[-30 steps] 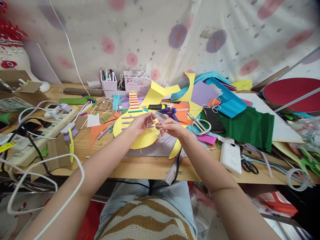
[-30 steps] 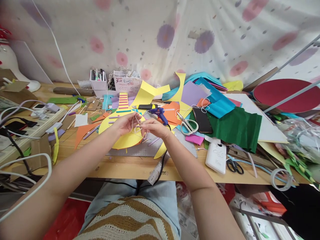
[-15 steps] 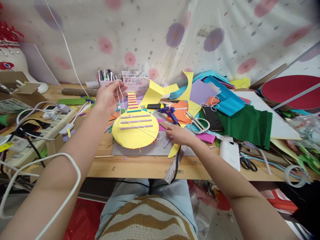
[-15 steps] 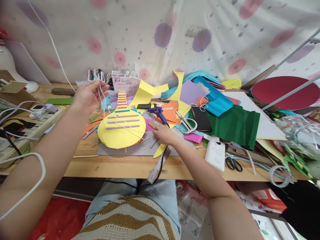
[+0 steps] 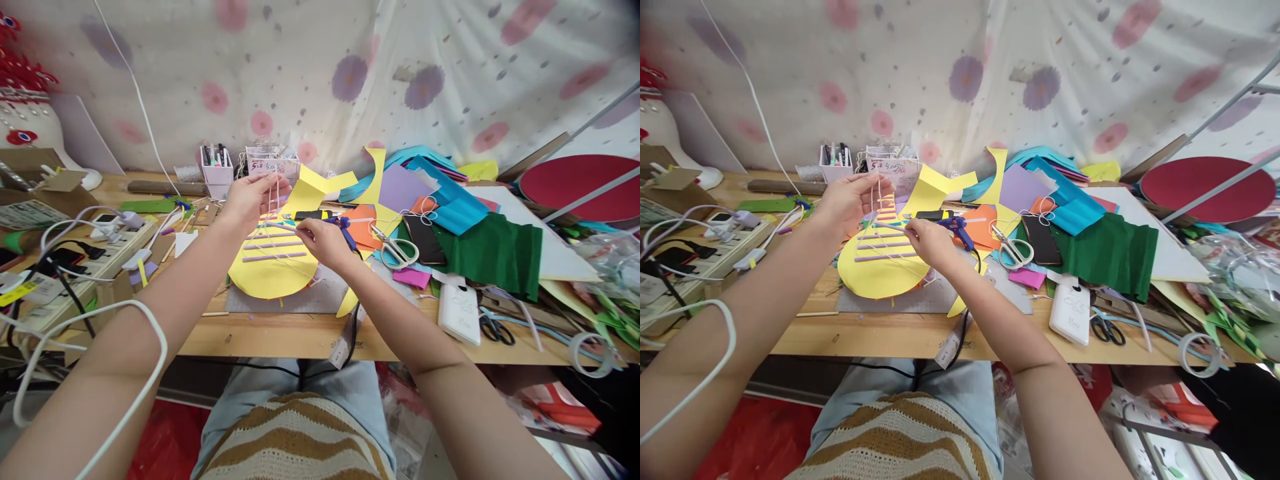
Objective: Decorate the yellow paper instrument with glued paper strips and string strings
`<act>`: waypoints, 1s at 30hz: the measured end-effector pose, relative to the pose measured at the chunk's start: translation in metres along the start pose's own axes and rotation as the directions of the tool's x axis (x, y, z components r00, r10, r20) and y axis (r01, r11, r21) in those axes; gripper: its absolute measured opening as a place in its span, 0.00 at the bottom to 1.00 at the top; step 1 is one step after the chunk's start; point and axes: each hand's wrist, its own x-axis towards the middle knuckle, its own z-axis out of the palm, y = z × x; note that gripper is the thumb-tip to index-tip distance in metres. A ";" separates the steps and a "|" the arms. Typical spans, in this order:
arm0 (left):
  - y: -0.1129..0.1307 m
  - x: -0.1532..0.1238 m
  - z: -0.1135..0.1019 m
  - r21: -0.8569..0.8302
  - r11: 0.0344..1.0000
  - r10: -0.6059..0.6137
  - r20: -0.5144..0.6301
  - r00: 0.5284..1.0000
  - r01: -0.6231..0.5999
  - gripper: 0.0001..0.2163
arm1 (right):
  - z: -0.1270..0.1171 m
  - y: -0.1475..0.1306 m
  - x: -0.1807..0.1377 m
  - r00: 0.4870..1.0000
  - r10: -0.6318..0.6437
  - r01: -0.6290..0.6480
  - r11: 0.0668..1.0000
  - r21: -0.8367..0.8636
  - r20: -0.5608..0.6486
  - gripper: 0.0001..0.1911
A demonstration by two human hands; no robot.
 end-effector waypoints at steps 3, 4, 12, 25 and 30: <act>0.007 0.003 0.004 -0.032 0.999 -0.008 0.003 1.000 0.008 0.03 | 0.006 -0.013 0.011 0.998 -0.012 0.014 0.999 -0.032 0.062 0.09; 0.008 0.005 0.004 -0.047 0.999 -0.012 -0.008 1.000 0.012 0.02 | 0.008 -0.016 0.013 0.996 -0.031 0.034 0.999 -0.034 0.089 0.09; 0.022 0.028 0.006 -0.176 0.984 0.006 -0.055 0.998 -0.016 0.06 | 0.017 -0.025 0.012 0.955 -0.171 0.186 0.982 -0.041 0.242 0.09; 0.033 0.104 -0.080 -0.057 0.998 0.015 -0.393 0.919 -0.041 0.12 | -0.006 -0.004 -0.032 0.718 -0.483 0.334 0.871 0.361 0.502 0.18; 0.015 0.104 -0.102 0.022 0.999 -0.014 -0.439 0.898 0.026 0.12 | -0.008 0.005 -0.037 0.772 -0.359 0.263 0.932 0.250 0.525 0.23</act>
